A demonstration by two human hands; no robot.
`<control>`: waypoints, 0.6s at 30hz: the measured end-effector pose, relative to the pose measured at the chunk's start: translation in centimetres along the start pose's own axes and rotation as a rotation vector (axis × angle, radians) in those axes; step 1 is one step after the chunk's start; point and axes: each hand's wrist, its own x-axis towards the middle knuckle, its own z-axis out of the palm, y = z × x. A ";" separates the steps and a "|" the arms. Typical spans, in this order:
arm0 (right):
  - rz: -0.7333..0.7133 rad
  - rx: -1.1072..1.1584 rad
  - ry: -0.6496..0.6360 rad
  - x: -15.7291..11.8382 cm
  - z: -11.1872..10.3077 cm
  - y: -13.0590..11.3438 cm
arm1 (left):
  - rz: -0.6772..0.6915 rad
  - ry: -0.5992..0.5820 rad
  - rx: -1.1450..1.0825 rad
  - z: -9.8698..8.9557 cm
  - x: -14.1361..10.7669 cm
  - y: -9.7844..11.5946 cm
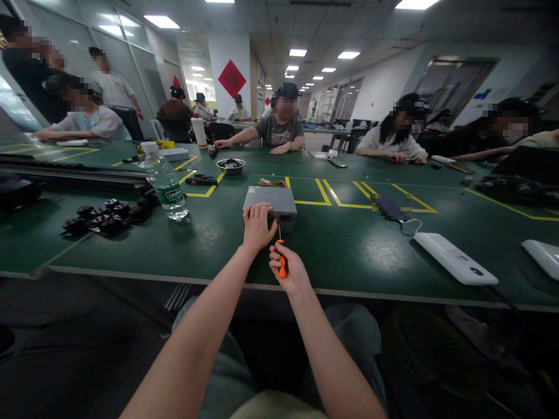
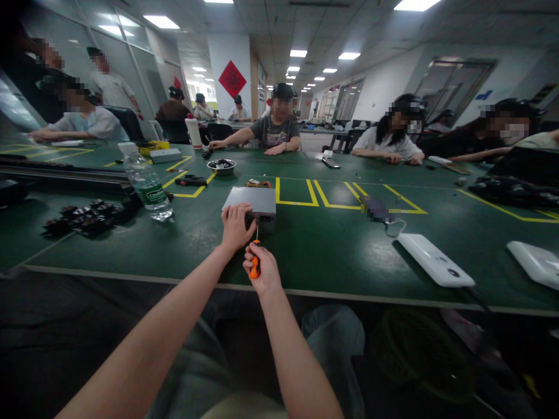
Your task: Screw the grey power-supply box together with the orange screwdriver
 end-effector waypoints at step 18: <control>0.091 0.085 -0.055 -0.3 0.0 -0.2 | -0.004 -0.002 0.010 0.1 0.0 0.0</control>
